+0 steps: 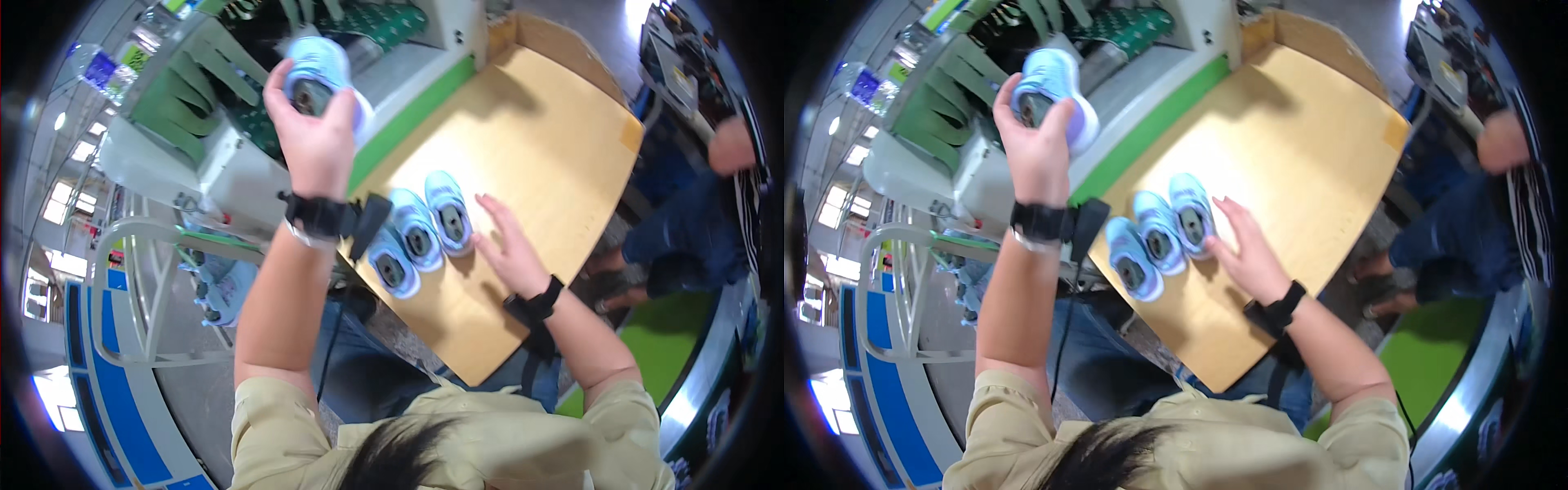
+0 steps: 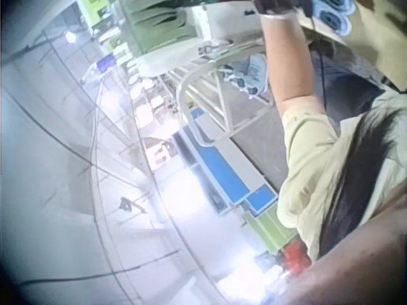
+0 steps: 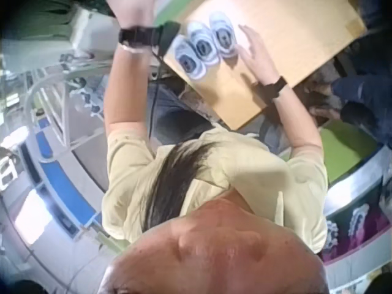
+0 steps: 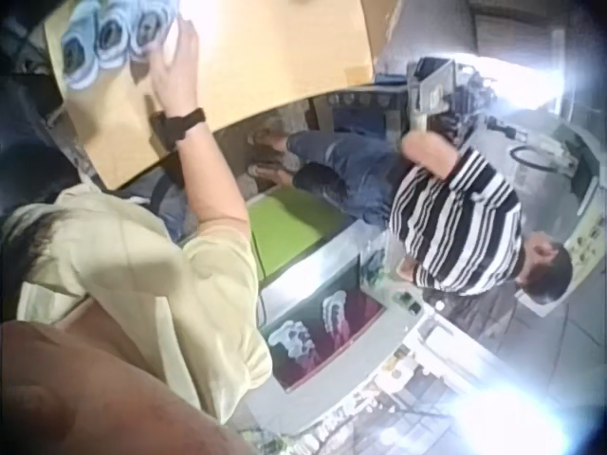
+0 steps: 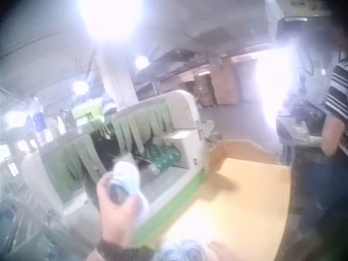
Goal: The person picks up light blue sneakers from a conveyor belt and a wooden table, inspecting them by turning them over and checking the interior. They place the shoes back on the table or onto a metal rack, repeating this process for multiple pairs throughout the clip.
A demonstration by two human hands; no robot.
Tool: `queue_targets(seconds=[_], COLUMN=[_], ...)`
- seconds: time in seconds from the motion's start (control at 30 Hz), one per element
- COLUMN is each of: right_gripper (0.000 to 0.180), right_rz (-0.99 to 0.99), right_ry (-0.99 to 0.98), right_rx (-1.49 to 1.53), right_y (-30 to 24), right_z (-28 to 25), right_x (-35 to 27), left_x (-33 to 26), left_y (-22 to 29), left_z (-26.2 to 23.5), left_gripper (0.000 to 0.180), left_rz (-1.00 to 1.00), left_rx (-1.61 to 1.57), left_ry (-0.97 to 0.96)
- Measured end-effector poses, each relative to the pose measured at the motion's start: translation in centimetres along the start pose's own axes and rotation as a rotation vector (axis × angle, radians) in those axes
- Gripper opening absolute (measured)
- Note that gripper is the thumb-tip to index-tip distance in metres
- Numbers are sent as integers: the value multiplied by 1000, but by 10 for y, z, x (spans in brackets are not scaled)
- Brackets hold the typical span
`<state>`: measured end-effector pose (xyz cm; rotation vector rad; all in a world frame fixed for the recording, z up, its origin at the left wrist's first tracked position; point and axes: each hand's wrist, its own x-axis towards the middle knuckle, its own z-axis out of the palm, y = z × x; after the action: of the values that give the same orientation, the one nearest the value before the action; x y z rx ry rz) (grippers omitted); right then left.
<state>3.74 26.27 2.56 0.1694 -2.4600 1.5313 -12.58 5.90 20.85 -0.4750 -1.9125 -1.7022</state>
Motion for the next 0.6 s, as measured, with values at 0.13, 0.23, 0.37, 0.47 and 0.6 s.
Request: queue_targets(seconds=[0.13, 0.23, 0.37, 0.47, 0.6], right_gripper=[69, 67, 55, 53, 61], right_rz=[25, 93, 273, -325, -569], right_ry=[-78, -17, 28, 197, 303], right_rx=[18, 176, 474, 230, -28], right_y=[-1, 13, -17, -67, -94], right_z=[59, 41, -25, -38, 8], right_x=[10, 26, 87, 179, 344], left_x=[91, 102, 36, -56, -141], left_y=[-87, -91, -73, -58, -46], left_z=[-68, -73, -68, -64, -58], left_gripper=[83, 108, 78, 68, 71], left_rz=[49, -208, 77, -2, -205], left_rx=[632, 523, 390, 483, 765], left_ry=[172, 107, -70, -487, -810])
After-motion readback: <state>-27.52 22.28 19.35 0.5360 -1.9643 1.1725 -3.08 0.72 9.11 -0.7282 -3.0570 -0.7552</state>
